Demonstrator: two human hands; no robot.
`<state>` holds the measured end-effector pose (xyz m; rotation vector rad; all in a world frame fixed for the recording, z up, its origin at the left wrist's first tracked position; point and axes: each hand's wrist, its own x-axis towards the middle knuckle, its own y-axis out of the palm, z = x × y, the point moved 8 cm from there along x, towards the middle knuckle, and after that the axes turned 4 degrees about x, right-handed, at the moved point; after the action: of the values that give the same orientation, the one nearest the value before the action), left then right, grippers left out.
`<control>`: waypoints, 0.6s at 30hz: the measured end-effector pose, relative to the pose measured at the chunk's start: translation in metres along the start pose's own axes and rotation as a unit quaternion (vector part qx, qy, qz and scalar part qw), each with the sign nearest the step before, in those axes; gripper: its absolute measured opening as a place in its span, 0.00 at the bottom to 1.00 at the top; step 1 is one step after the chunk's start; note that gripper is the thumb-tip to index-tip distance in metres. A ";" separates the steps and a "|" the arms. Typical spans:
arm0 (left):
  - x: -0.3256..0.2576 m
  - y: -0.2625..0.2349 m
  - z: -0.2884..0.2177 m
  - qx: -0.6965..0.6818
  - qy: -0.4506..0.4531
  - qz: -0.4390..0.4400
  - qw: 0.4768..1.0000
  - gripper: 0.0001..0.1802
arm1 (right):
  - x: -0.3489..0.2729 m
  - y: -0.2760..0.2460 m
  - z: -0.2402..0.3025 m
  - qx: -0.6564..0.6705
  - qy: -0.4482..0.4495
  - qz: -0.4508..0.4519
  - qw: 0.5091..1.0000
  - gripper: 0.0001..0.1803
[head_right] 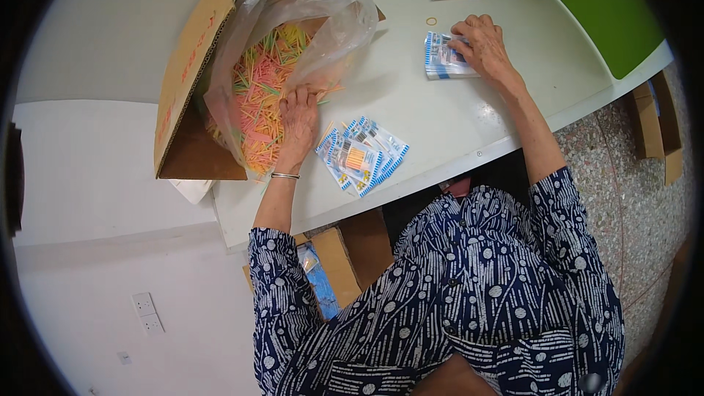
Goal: The recorder is packaging small colorful sticks into individual plastic bags at a workstation.
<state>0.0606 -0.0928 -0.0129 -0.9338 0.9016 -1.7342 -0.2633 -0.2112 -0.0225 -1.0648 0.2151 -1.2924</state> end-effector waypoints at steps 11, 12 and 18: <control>-0.005 -0.007 -0.003 -0.014 0.003 -0.027 1.000 0.20 | -0.005 0.002 0.007 -0.027 -0.059 -0.038 0.997 0.09; -0.007 -0.010 -0.005 -0.032 0.003 -0.029 0.999 0.20 | -0.004 0.002 0.006 -0.029 -0.059 -0.041 0.997 0.09; -0.015 -0.028 -0.004 -0.119 -0.051 -0.041 0.991 0.21 | -0.004 -0.001 0.010 -0.040 -0.085 -0.103 0.990 0.07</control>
<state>0.0499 -0.0696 0.0072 -1.2201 1.0316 -1.6546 -0.2584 -0.2030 -0.0182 -1.2854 0.0286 -1.3772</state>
